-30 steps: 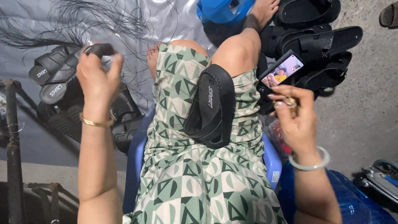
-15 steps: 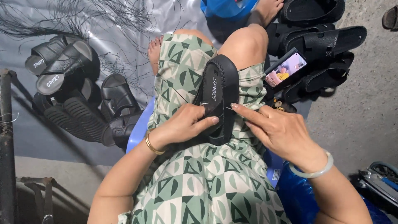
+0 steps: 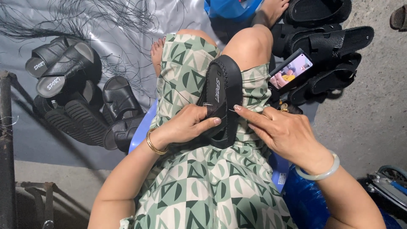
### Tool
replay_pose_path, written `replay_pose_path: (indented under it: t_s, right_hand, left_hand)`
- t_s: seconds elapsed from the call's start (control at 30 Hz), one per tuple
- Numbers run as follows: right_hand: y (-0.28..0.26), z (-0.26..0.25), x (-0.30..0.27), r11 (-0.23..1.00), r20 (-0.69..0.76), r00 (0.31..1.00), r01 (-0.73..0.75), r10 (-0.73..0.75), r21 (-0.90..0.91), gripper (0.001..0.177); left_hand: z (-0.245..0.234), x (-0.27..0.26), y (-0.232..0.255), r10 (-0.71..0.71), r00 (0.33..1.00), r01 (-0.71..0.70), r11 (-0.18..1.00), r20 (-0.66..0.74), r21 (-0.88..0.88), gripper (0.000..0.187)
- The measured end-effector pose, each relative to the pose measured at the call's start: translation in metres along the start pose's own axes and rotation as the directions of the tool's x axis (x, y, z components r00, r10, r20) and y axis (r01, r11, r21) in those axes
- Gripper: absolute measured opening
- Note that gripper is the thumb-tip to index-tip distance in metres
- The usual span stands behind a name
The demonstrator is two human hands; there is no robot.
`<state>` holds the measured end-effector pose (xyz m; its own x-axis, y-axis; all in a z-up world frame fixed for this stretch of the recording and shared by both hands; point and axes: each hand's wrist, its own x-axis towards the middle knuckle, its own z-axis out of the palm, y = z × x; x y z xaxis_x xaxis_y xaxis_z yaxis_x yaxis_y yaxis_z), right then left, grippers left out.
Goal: Hand-sewing a black sandal strap using a needle and thread to repair it.
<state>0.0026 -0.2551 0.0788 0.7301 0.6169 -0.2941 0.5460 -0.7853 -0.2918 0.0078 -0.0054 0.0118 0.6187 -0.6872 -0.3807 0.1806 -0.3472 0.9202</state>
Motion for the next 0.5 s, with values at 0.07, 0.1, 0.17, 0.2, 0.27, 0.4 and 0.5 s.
replay_pose_path:
  t_s: [0.07,0.1,0.17,0.2,0.27,0.4,0.5]
  right_hand:
    - [0.000,0.000,0.000,1.000,-0.032,0.999,0.001,-0.002,-0.031,0.057]
    - [-0.003,-0.003,0.000,1.000,-0.031,1.000,0.002,-0.003,-0.031,0.057]
    - [-0.007,-0.011,0.000,0.991,0.027,0.997,-0.062,0.065,-0.118,0.063]
    - [-0.010,-0.019,0.000,0.991,0.029,0.997,-0.060,0.064,-0.121,0.063]
    - [-0.016,-0.034,0.004,0.970,0.088,0.993,-0.056,0.078,-0.236,0.063]
    - [-0.003,-0.034,0.010,0.985,0.161,0.987,0.012,0.017,-0.173,0.067]
    - [0.014,-0.025,0.010,0.988,0.230,0.972,0.076,-0.043,-0.136,0.061]
  left_hand:
    - [0.001,-0.001,0.001,-0.021,1.000,0.022,1.000,-0.015,0.014,0.039]
    - [0.005,-0.001,0.003,-0.021,1.000,0.021,1.000,-0.015,0.013,0.039]
    - [0.013,0.000,0.007,-0.004,0.997,0.018,0.985,-0.080,0.174,0.035]
    - [0.020,0.000,0.014,-0.002,0.997,0.016,0.985,-0.082,0.171,0.035]
    - [0.034,0.001,0.027,-0.072,0.993,0.106,0.887,-0.093,0.449,0.042]
    - [0.063,0.009,0.040,0.010,0.975,0.121,0.816,-0.224,0.565,0.046]
    - [0.082,0.019,0.037,0.134,0.924,0.124,0.781,-0.359,0.611,0.040]
